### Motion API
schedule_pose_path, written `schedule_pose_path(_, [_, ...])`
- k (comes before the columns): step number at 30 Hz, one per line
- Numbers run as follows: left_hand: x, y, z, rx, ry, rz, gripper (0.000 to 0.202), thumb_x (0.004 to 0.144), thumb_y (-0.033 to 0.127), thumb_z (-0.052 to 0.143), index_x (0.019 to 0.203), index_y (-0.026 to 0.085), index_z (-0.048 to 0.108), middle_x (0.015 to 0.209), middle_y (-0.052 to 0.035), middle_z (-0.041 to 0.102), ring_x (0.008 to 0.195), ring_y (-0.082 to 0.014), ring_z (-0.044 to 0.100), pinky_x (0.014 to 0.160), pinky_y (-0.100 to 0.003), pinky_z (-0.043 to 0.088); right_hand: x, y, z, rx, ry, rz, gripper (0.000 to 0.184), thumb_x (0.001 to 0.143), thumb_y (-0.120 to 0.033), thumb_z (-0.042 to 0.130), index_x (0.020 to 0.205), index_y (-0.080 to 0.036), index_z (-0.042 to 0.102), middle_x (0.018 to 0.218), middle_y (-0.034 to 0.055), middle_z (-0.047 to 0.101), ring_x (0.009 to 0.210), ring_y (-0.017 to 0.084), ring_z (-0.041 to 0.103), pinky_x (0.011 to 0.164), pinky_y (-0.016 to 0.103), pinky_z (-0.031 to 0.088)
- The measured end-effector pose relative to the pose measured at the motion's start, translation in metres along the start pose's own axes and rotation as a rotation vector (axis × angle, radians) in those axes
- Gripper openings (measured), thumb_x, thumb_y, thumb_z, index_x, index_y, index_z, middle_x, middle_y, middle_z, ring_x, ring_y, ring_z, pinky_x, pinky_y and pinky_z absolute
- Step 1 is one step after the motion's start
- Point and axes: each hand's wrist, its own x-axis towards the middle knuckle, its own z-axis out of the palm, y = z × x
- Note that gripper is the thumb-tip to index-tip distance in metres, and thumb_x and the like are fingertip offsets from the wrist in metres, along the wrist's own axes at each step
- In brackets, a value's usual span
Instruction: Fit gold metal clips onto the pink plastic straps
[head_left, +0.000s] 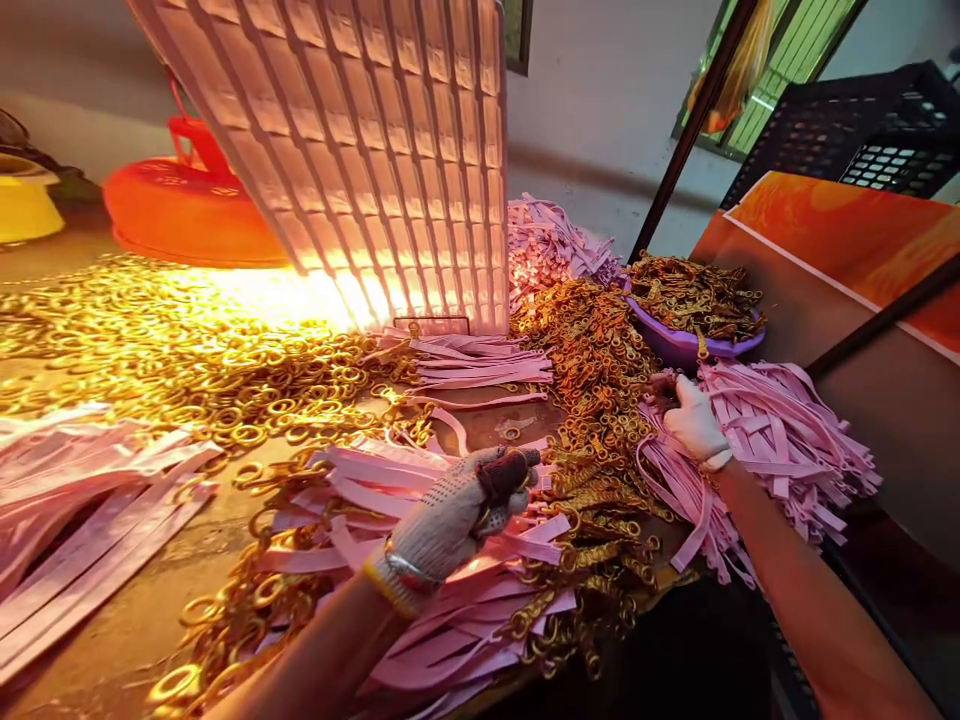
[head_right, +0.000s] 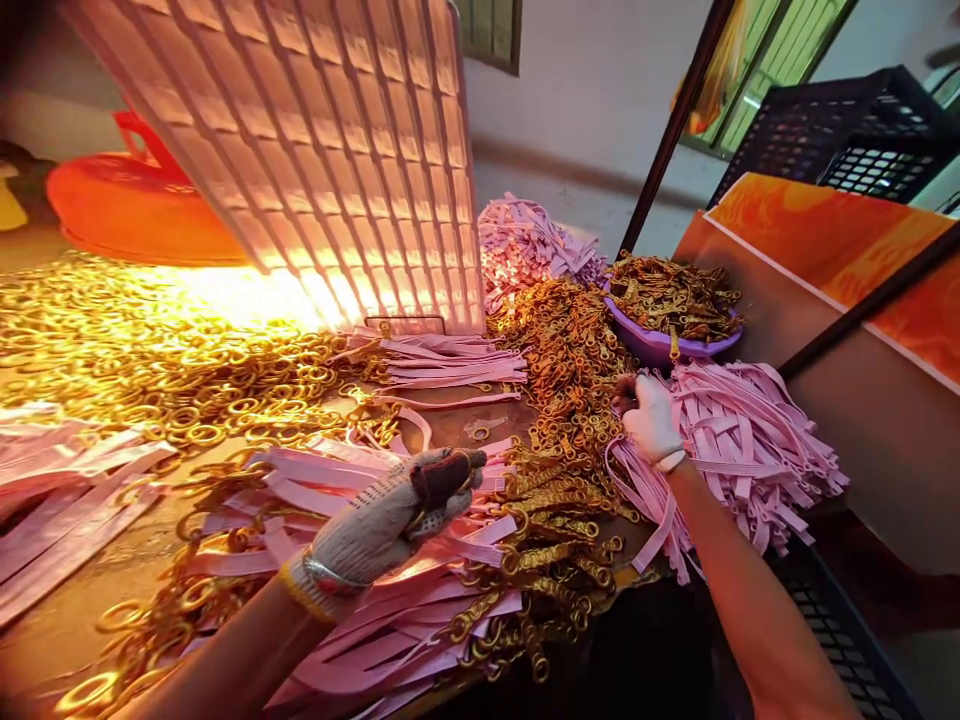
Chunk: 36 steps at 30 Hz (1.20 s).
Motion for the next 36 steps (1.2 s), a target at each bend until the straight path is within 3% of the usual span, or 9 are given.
schedule_pose_path(4, [-0.006,-0.002,-0.003,0.080,-0.055,0.006,0.050,0.072,0.044,0.081,0.106,0.009,0.072,0.062,0.0006,0.052,0.047,-0.0050,0.042,0.039,-0.014,0.024,-0.035,-0.071,0.024,0.365,-0.232,-0.246,0.029,0.089,-0.026,0.048,0.113,-0.018,0.064,0.096,0.0043,0.069,0.084,0.016,0.061,0.082,0.028,0.050])
schedule_pose_path(6, [-0.010,-0.003,-0.003,0.132,-0.089,0.018,0.053,0.074,0.054,0.077,0.101,0.009,0.071,0.057,0.0040,0.044,0.045,-0.0045,0.035,0.039,-0.016,0.021,-0.051,-0.101,0.032,0.382,-0.345,-0.311,0.022,0.093,-0.029,0.052,0.102,-0.017,0.068,0.086,0.0026,0.067,0.077,0.015,0.059,0.077,0.026,0.048])
schedule_pose_path(10, [-0.021,0.000,-0.001,0.312,-0.127,0.096,0.049,0.082,0.063,0.067,0.080,0.014,0.061,0.055,0.0057,0.038,0.044,-0.0044,0.028,0.040,-0.018,0.019,-0.071,-0.138,0.036,0.418,-0.378,-0.381,0.023,0.097,-0.033,0.052,0.102,-0.017,0.067,0.088,0.0028,0.066,0.080,0.015,0.056,0.078,0.026,0.046])
schedule_pose_path(14, [-0.026,0.006,0.000,0.444,-0.166,0.121,0.045,0.085,0.059,0.064,0.072,0.017,0.052,0.049,0.0060,0.036,0.042,-0.0053,0.028,0.040,-0.018,0.019,-0.077,-0.157,0.039,0.722,-0.519,-0.274,0.031,0.089,-0.043,0.066,0.110,-0.020,0.064,0.089,0.0012,0.063,0.082,0.014,0.056,0.078,0.025,0.049])
schedule_pose_path(18, [-0.023,0.005,-0.002,0.409,-0.215,0.114,0.042,0.083,0.056,0.067,0.073,0.018,0.053,0.048,0.0065,0.035,0.041,-0.0058,0.028,0.039,-0.019,0.020,-0.079,-0.169,0.044,0.981,-0.680,-0.090,0.042,0.076,-0.049,0.078,0.103,-0.021,0.062,0.086,0.0000,0.061,0.078,0.014,0.056,0.073,0.026,0.050])
schedule_pose_path(24, [-0.025,-0.007,0.007,0.204,-0.144,0.159,0.032,0.077,0.042,0.078,0.081,0.015,0.061,0.065,0.0027,0.049,0.046,-0.0024,0.028,0.042,-0.015,0.022,-0.084,-0.170,0.058,1.072,-0.392,0.005,0.036,0.073,-0.042,0.081,0.095,-0.023,0.058,0.084,-0.0008,0.059,0.071,0.012,0.051,0.062,0.023,0.048])
schedule_pose_path(28, [-0.030,-0.012,0.016,0.171,-0.012,0.264,0.030,0.075,0.040,0.079,0.082,0.015,0.063,0.072,-0.0004,0.056,0.054,-0.0049,0.041,0.047,-0.014,0.032,-0.089,-0.162,0.068,1.047,-0.355,-0.054,0.031,0.078,-0.040,0.076,0.098,-0.023,0.060,0.088,0.0004,0.062,0.077,0.015,0.056,0.068,0.025,0.051])
schedule_pose_path(31, [-0.030,-0.012,0.016,0.144,0.024,0.215,0.034,0.075,0.045,0.077,0.081,0.017,0.060,0.065,0.0021,0.052,0.049,-0.0051,0.036,0.043,-0.015,0.028,-0.094,-0.154,0.068,0.923,-0.350,-0.151,0.025,0.087,-0.038,0.067,0.105,-0.023,0.059,0.093,0.0023,0.064,0.084,0.017,0.060,0.077,0.028,0.053])
schedule_pose_path(36, [-0.028,-0.001,0.012,0.391,-0.028,0.229,0.044,0.078,0.056,0.069,0.065,0.017,0.052,0.055,0.0026,0.044,0.046,-0.0067,0.034,0.042,-0.019,0.024,-0.093,-0.147,0.058,0.114,-0.219,-0.422,0.022,0.094,-0.028,0.046,0.109,-0.017,0.059,0.103,0.0141,0.065,0.097,0.026,0.060,0.091,0.041,0.049])
